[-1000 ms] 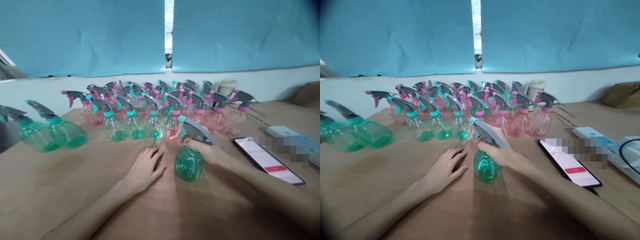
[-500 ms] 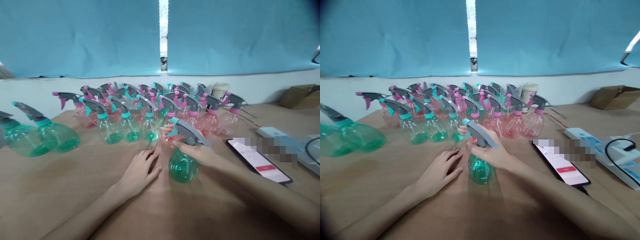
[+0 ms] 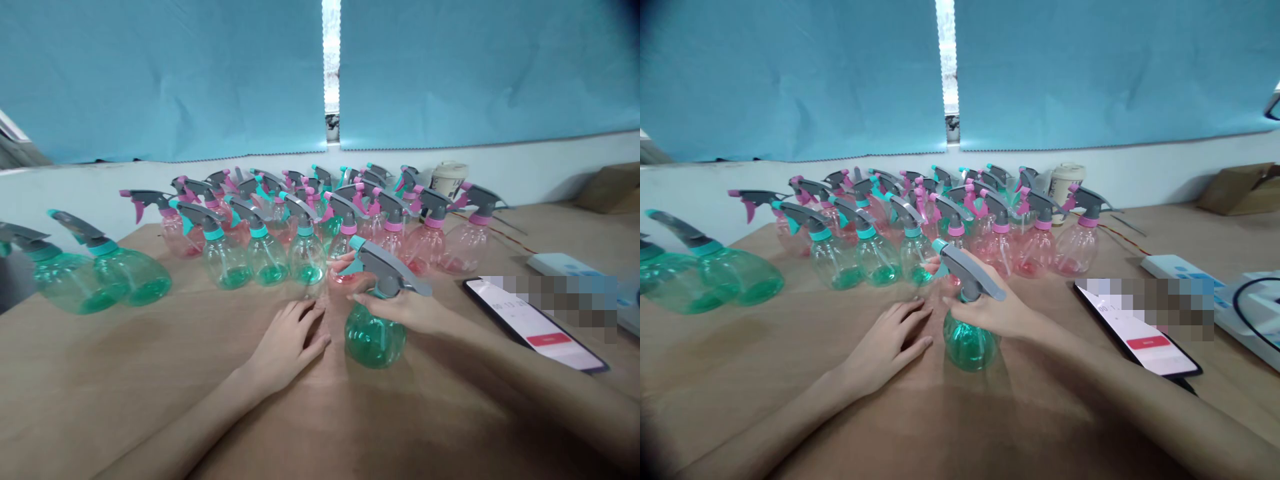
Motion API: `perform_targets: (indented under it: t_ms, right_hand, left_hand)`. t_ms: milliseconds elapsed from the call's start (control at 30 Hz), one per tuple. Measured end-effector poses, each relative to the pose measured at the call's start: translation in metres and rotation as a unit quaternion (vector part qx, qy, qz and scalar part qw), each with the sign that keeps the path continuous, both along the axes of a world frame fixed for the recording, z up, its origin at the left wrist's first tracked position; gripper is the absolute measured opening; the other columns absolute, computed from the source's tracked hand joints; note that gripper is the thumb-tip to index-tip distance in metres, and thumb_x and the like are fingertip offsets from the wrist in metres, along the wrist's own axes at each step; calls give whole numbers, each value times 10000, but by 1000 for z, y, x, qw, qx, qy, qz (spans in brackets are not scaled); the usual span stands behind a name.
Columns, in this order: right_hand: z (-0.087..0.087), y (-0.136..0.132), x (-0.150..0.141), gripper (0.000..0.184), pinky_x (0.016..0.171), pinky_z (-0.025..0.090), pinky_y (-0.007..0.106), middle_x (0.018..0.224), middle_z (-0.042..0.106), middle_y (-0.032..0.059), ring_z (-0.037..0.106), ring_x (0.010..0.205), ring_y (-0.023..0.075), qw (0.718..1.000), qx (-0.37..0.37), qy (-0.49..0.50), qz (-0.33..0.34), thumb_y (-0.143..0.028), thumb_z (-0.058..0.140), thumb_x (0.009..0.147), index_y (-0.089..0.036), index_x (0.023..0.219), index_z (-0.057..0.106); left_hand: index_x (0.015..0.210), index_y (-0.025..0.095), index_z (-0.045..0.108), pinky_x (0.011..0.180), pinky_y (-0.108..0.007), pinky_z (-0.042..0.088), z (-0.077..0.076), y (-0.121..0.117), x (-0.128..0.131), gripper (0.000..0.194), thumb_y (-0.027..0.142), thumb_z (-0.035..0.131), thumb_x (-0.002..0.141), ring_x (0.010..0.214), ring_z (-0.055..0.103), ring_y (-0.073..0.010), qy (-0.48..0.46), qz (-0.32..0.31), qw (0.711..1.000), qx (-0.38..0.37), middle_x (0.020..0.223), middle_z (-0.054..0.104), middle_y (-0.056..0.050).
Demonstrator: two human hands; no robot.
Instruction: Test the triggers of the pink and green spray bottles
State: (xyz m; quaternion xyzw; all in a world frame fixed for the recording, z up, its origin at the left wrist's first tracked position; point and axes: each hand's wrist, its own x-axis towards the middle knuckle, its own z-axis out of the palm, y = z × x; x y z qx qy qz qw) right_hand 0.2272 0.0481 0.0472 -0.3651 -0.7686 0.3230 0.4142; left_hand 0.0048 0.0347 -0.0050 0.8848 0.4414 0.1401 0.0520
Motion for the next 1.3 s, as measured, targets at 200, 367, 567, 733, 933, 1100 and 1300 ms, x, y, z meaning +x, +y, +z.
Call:
perform_targets:
  t_ms: [200, 367, 567, 733, 933, 1100, 1300]
  right_hand:
    - [-1, 1, 1, 139, 780, 524, 350, 876, 642, -1, 608, 887, 181, 999, 20, 5, 31, -146, 526, 732, -248, 799, 593]
    - [-3, 1, 1, 169, 766, 530, 361, 886, 645, -1, 609, 852, 187, 1000, -1, -8, 23, -143, 513, 736, -252, 826, 604]
    - [-2, -1, 1, 139, 750, 529, 372, 883, 645, 7, 612, 868, 204, 1000, -11, -3, 12, -146, 510, 723, -240, 778, 596]
    - [-1, -1, 1, 146, 695, 532, 347, 915, 646, 9, 614, 794, 184, 1000, -10, 3, 15, -156, 509, 711, -239, 796, 593]
    - [0, -2, 1, 402, 682, 518, 346, 876, 637, 7, 588, 717, 172, 999, -5, 22, 29, -142, 491, 693, -263, 1072, 550]
    - [-3, -1, 3, 429, 711, 507, 356, 905, 636, -3, 560, 616, 144, 999, 4, 6, 35, -110, 473, 701, -277, 1089, 544]
    - [3, -3, 0, 365, 652, 509, 337, 802, 624, -8, 598, 672, 172, 1000, 15, 18, 1, -140, 481, 684, -263, 1016, 570]
  left_hand:
    - [1244, 193, 492, 953, -423, 380, 0, 0, 0, 399, 393, 487, 899, 1152, 451, -266, 6, 6, 1000, 3, 1270, 495, -102]
    - [1255, 201, 482, 950, -434, 380, 1, -1, -1, 406, 406, 474, 904, 1159, 449, -270, 6, 6, 1000, 3, 1273, 496, -101]
    - [1257, 190, 479, 955, -420, 377, 0, -1, -1, 408, 391, 486, 902, 1154, 447, -261, 1, 4, 1000, -2, 1269, 494, -101]
    - [1255, 206, 483, 947, -432, 379, 0, 0, -1, 404, 405, 473, 904, 1153, 452, -270, -1, 5, 1000, -1, 1272, 497, -102]
    - [1249, 202, 485, 941, -437, 381, -1, 0, -1, 405, 409, 477, 901, 1146, 454, -271, -5, 5, 1000, 0, 1270, 495, -107]
    - [1255, 202, 480, 956, -432, 372, -1, 0, -1, 406, 397, 486, 899, 1154, 444, -267, -5, 4, 1000, -1, 1272, 490, -101]
    - [1245, 196, 489, 953, -435, 375, 0, 0, -1, 397, 392, 483, 901, 1151, 443, -269, 5, 4, 1000, -6, 1273, 489, -103]
